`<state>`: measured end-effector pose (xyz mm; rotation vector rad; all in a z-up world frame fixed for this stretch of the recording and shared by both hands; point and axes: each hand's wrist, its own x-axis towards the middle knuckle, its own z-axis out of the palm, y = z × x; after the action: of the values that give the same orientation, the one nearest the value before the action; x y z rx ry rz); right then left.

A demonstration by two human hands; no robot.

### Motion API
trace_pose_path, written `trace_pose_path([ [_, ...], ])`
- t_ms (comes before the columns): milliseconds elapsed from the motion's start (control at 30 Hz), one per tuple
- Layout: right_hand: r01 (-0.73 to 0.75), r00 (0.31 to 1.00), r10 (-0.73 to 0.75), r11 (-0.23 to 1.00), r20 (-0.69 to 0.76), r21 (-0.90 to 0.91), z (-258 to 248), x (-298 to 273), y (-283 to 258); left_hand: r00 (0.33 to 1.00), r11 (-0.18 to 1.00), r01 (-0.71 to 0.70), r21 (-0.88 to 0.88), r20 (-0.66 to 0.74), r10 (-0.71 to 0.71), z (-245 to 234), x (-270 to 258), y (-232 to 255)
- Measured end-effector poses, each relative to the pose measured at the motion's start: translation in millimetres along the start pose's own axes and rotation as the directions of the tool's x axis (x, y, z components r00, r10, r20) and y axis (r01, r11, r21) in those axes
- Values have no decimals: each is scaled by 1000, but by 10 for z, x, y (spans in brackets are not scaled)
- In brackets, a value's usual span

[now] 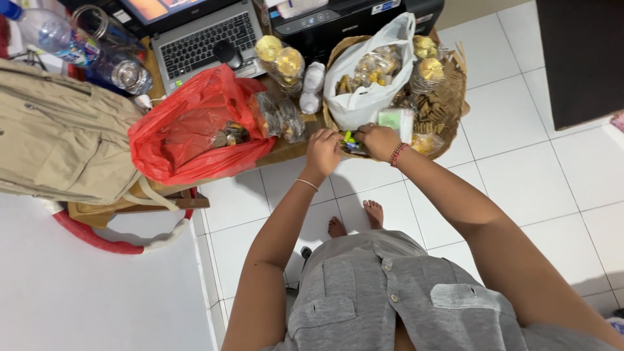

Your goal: The person packs small wrapped items and a stapler into a red plastic bag from a basket on a desk. They handle the items one by one, occasionally using a stapler to secure the wrapping before placing them into the bag.

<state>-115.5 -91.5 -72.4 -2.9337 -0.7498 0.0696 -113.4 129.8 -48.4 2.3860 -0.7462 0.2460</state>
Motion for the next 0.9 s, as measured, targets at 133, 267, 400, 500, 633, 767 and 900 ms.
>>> trace_pose_path([
  [133, 52, 998, -55, 993, -22, -109, 311, 52, 140, 1000, 998, 22, -59, 12, -21, -182, -24, 92],
  [267, 4, 1000, -5, 997, 12, 82, -55, 6, 22, 1000, 995, -15, -95, 7, 16, -216, -49, 48],
  [400, -266, 956, 290, 788, 46, 555, -297, -70, 56, 1000, 986, -2, -166, 26, 7, -335, -23, 95],
  [500, -186, 852, 523, 268, 20, 945, -346, -69, 137, 986, 927, 162, -338, 85, -142, -295, 3, 127],
  [633, -111, 841, 536, 37, 74, 993, -680, -103, -161, 942, 654, 335, -679, 250, -223, -227, 54, 261],
  [767, -70, 819, 556, -154, 145, 986, -620, -30, -295, 951, 447, 298, -843, 223, -212, -178, 97, 283],
  [900, -55, 826, 542, -200, 157, 978, -761, 8, -465, 959, 418, 233, -878, 135, -251, -221, 69, 213],
])
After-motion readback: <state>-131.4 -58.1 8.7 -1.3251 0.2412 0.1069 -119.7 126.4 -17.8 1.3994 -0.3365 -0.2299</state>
